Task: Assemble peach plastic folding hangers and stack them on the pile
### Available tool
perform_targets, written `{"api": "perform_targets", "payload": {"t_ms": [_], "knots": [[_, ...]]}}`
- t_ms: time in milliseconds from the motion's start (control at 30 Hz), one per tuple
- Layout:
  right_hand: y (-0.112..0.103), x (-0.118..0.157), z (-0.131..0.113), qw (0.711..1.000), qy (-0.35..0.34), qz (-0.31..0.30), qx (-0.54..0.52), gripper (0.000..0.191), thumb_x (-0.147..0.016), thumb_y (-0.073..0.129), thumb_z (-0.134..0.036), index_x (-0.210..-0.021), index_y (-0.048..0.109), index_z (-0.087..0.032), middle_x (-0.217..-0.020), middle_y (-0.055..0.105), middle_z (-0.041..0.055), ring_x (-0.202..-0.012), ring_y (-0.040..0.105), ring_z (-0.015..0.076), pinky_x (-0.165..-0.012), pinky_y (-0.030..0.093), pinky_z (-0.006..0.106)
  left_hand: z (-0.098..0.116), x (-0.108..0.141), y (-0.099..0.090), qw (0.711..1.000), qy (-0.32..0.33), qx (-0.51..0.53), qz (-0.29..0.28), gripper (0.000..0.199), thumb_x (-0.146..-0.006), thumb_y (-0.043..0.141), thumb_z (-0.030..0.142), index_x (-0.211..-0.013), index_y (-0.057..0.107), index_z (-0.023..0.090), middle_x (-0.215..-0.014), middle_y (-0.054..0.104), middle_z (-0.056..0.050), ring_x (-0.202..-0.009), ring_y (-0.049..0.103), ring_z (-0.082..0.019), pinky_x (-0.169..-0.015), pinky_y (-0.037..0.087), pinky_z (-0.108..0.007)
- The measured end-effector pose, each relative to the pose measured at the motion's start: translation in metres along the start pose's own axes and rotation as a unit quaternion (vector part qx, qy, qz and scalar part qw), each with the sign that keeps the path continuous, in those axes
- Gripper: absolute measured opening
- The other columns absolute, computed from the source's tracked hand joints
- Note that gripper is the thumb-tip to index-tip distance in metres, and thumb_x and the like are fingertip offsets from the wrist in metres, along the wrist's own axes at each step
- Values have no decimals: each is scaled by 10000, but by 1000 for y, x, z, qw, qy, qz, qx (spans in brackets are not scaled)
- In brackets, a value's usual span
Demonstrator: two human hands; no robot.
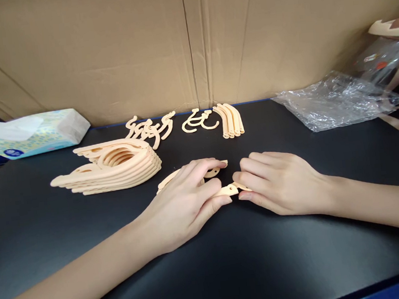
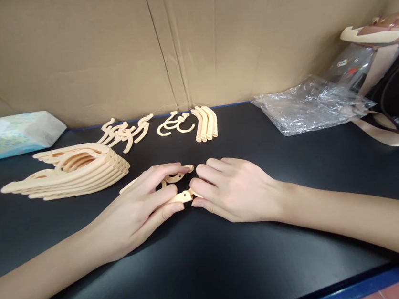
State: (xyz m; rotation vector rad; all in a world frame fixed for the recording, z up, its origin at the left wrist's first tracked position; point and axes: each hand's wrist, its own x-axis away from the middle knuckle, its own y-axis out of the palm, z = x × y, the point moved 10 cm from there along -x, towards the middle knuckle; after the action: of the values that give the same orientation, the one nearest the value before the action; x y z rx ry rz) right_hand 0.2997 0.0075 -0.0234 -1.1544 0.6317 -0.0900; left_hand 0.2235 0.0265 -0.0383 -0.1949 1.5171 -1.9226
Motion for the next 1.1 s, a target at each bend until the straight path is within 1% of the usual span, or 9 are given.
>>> {"api": "perform_targets", "payload": {"t_ms": [200,500,767,967,1100], "knots": [[1,1,0,1000,2,-5,-19,349,-1020,351,-305,-857,613,-143,-733,529,32,-636,420,167,-591,339,284,-1,1,-1,1000,-8,10,-9,251,-1020,394,323,-875,559,201,-1375,486,-65,-1225,497,-224,-1012,413,-421],[0,-1,-1,1000,-3,-3,-16,361,-1024,339,-270,-847,623,-132,-720,508,38,-637,390,173,-593,316,287,-1,1,-2,1000,-11,17,-10,265,-1019,387,326,-874,570,200,-1356,504,-57,-1204,511,-225,-995,416,-398],[2,-1,-2,1000,-8,-14,-15,370,-1026,326,-277,-860,623,-132,-734,518,42,-659,391,180,-608,306,302,-3,2,0,999,-19,19,-18,263,-1015,397,334,-877,582,208,-1365,501,-49,-1211,507,-224,-994,415,-406],[3,-1,-6,1000,-19,-21,-12,384,-1034,313,-282,-837,611,-141,-710,514,34,-659,404,179,-594,290,310,-2,1,-1,1000,-7,17,-12,245,-1010,409,304,-858,574,206,-1362,503,-62,-1238,497,-219,-1017,405,-401],[3,0,-4,999,-19,-16,-43,375,-1024,337,-289,-809,608,-143,-706,515,30,-647,400,169,-590,295,302,-1,0,-2,1000,1,14,1,249,-998,438,318,-806,544,200,-1367,509,-64,-1253,495,-225,-1022,407,-390]]}}
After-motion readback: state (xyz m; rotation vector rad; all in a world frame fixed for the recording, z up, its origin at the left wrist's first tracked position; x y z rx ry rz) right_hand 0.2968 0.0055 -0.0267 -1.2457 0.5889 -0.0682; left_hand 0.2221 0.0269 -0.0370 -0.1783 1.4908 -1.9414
